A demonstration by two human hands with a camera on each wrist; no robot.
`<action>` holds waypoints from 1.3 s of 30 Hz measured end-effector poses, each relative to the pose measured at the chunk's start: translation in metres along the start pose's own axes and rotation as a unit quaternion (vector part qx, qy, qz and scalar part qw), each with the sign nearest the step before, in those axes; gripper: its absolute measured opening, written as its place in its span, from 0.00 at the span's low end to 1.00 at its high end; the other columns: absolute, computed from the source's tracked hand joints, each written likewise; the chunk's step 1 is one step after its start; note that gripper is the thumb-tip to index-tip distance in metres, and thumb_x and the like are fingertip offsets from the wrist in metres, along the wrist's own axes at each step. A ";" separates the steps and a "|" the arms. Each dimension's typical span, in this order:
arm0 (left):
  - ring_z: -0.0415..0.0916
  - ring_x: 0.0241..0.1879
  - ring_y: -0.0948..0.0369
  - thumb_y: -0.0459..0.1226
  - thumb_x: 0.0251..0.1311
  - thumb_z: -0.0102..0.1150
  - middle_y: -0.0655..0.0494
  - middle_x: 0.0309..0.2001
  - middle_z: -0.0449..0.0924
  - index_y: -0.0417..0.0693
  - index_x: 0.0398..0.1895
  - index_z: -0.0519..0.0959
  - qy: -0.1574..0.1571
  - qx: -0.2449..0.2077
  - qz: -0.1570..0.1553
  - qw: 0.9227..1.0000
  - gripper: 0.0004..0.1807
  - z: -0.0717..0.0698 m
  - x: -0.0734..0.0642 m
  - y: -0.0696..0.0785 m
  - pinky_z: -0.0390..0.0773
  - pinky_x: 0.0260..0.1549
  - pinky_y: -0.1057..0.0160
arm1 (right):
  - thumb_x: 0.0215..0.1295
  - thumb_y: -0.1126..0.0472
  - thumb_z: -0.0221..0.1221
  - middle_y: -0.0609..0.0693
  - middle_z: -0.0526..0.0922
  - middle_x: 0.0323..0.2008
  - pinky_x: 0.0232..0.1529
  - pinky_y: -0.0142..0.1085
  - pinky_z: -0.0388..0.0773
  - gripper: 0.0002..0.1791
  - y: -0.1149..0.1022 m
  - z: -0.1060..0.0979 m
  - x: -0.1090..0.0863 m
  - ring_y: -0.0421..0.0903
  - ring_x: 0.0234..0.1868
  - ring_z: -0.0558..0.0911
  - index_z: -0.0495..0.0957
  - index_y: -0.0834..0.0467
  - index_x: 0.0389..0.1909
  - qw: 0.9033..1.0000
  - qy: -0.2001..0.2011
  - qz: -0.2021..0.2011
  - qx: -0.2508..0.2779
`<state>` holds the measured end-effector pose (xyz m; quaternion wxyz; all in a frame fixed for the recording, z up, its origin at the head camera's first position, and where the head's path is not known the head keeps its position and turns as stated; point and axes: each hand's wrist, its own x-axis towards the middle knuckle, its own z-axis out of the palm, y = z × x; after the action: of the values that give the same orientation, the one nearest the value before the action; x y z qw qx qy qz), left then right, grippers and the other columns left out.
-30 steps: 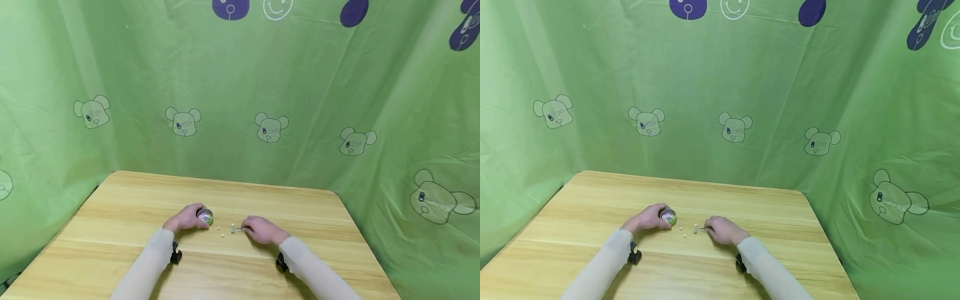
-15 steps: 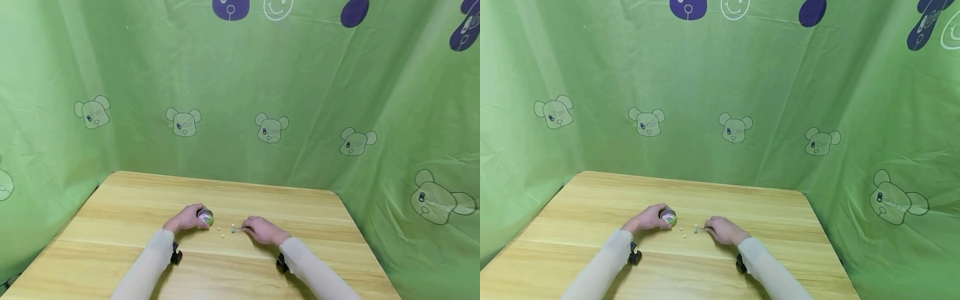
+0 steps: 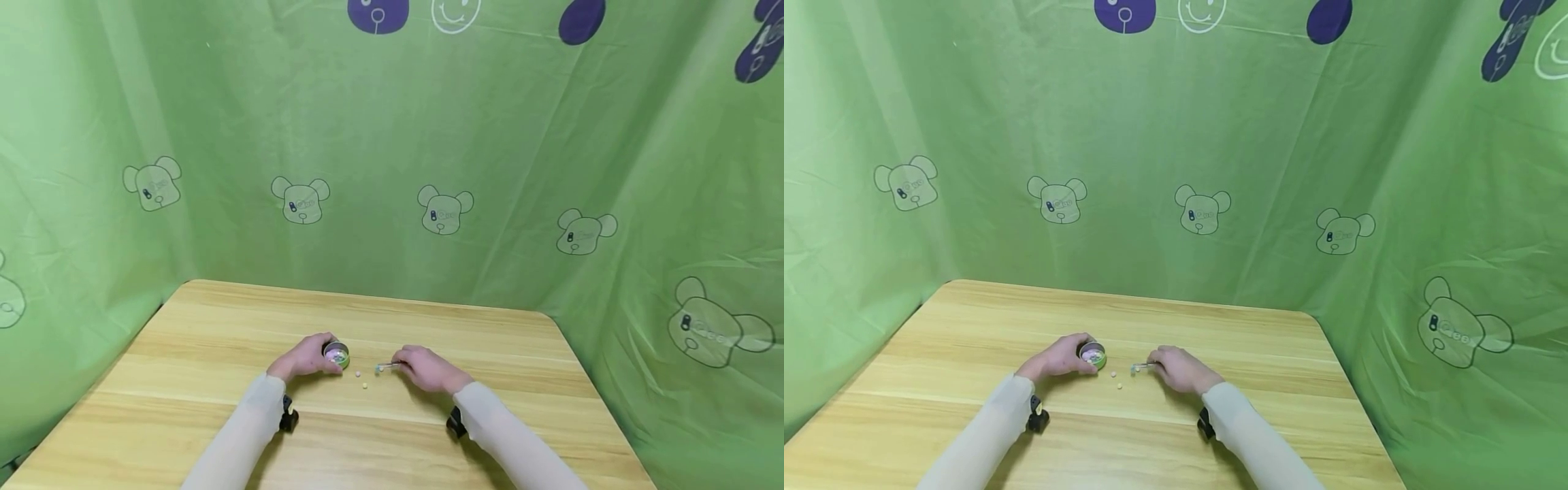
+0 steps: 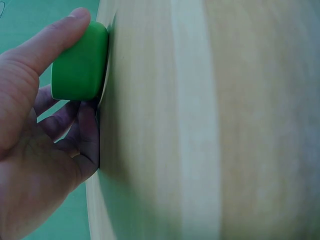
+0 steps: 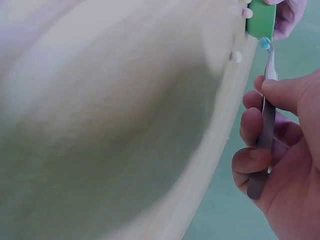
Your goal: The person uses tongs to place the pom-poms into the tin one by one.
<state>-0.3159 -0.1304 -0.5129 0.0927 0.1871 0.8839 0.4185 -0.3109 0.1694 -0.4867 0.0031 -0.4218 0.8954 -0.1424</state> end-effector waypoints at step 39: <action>0.74 0.41 0.57 0.40 0.45 0.74 0.52 0.41 0.77 0.42 0.47 0.74 0.005 0.010 0.010 1.000 0.27 -0.002 0.001 0.000 0.73 0.46 0.54 | 0.69 0.62 0.52 0.46 0.79 0.39 0.47 0.34 0.75 0.10 -0.028 -0.006 0.077 0.39 0.40 0.77 0.79 0.56 0.46 1.000 -0.022 0.003 -0.007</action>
<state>-0.3170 -0.1314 -0.5123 0.0825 0.1952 0.8866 0.4111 -0.3405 0.0955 -0.4648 0.0199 -0.4220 0.8975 -0.1270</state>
